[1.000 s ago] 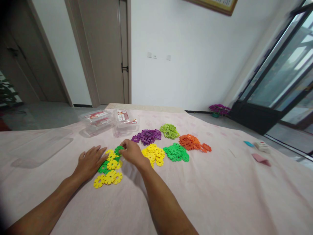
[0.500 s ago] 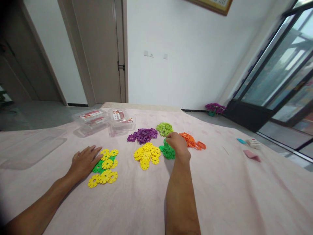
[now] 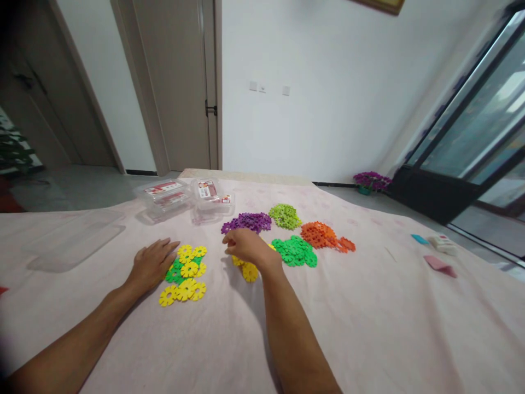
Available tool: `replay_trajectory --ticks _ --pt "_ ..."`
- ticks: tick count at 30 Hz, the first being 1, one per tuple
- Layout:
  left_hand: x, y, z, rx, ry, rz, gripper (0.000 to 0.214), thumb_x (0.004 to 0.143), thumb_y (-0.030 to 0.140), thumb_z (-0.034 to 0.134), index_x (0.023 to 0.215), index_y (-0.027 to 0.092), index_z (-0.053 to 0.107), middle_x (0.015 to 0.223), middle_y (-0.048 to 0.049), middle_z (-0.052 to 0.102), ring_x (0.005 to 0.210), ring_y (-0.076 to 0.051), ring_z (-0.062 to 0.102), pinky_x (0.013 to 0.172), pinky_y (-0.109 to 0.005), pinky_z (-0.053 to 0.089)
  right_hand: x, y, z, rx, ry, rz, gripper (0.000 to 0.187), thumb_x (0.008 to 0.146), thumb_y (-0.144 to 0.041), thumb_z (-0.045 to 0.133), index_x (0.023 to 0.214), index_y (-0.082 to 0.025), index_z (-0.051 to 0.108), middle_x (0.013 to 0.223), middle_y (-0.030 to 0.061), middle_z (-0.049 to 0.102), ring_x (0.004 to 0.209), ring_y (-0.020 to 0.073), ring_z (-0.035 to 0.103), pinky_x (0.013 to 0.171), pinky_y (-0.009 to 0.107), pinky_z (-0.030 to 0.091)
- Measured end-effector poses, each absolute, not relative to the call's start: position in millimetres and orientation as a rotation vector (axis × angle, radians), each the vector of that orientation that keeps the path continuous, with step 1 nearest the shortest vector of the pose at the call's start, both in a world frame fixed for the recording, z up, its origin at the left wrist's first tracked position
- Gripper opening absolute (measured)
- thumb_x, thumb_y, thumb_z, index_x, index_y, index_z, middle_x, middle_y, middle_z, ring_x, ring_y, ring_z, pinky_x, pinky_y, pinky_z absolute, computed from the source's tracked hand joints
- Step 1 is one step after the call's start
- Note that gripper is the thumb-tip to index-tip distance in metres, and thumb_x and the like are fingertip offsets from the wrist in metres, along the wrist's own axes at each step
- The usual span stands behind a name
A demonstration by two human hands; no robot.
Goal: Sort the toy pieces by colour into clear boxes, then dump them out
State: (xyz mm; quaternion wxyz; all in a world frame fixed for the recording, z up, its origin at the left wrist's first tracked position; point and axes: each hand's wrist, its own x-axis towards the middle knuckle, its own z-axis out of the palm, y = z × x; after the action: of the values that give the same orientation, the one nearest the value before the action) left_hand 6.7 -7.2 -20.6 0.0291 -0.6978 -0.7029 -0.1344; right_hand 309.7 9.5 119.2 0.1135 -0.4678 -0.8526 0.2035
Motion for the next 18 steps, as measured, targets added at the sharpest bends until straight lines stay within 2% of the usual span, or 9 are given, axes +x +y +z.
replay_trajectory --ticks 6,10,18 --pt "9 -8 -14 -2.162 -2.173 -0.458 0.045 0.098 0.037 0.032 0.133 0.027 0.059 0.147 -0.0088 0.052 0.138 -0.027 0.042 0.111 -0.051 0.029 257 -5 88 -1.23 -2.713 0.468 0.028 0.084 -0.022 0.067 0.111 -0.021 0.073 0.104 0.0059 0.073 0.092 0.0195 0.066 0.076 0.026 0.046" --pt "11 -10 -11 -2.147 -2.17 -0.447 0.045 0.098 0.038 0.035 0.133 0.026 0.059 0.147 -0.009 0.053 0.138 -0.027 0.044 0.112 -0.051 0.029 242 -10 70 -1.079 -2.74 0.414 0.038 0.084 -0.025 0.069 0.122 -0.026 0.068 0.114 0.006 0.066 0.097 0.0186 0.064 0.081 0.026 0.046" --pt "10 -10 -13 -2.144 -2.16 -0.428 0.045 0.098 0.039 0.034 0.135 0.027 0.057 0.149 -0.009 0.051 0.139 -0.026 0.042 0.112 -0.051 0.029 235 -9 53 -0.994 -2.78 0.296 0.03 0.088 -0.021 0.063 0.117 -0.026 0.068 0.113 0.0046 0.064 0.103 0.0191 0.06 0.081 0.027 0.047"
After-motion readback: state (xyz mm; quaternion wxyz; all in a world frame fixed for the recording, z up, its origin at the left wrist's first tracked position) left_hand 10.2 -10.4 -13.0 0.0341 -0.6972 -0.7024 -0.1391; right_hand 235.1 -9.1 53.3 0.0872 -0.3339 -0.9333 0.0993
